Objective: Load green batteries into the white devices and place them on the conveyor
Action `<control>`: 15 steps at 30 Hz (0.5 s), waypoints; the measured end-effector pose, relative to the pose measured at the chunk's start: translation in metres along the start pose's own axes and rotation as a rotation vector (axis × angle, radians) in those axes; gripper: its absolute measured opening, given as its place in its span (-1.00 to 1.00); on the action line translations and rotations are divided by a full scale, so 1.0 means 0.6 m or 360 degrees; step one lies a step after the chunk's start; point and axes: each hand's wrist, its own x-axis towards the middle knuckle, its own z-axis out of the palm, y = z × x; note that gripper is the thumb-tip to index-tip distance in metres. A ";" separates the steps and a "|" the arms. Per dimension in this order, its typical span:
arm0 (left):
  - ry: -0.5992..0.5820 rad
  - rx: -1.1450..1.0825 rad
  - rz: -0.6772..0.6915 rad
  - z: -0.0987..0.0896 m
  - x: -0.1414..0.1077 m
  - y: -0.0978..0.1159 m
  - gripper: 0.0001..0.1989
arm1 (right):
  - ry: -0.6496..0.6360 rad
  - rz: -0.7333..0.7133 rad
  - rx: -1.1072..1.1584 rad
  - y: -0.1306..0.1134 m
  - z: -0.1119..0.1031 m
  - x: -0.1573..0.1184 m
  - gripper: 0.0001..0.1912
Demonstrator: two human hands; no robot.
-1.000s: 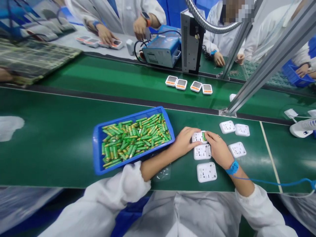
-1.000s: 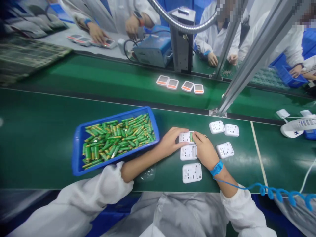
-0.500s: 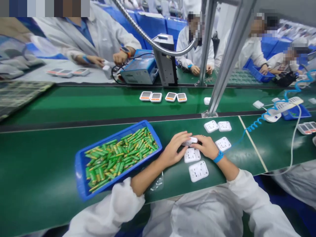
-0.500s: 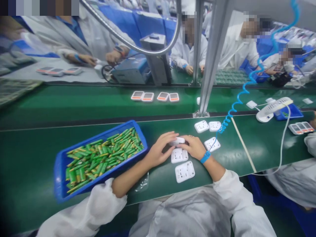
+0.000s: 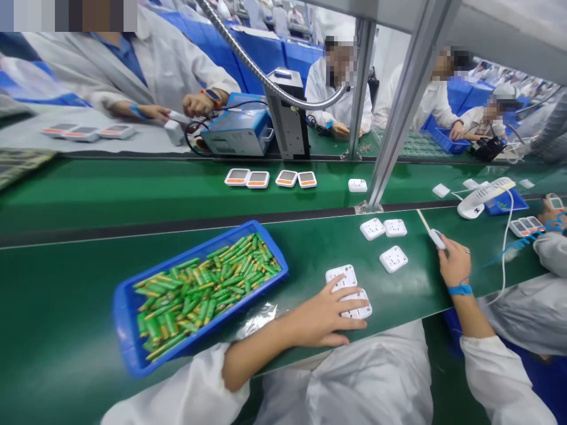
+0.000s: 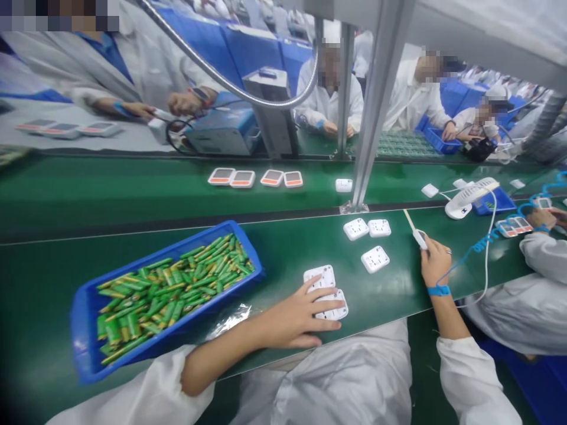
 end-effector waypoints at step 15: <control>-0.0032 -0.0058 -0.0357 -0.127 -0.023 -0.004 -0.52 | -0.0070 0.0129 0.0286 -0.124 0.135 0.171 -0.41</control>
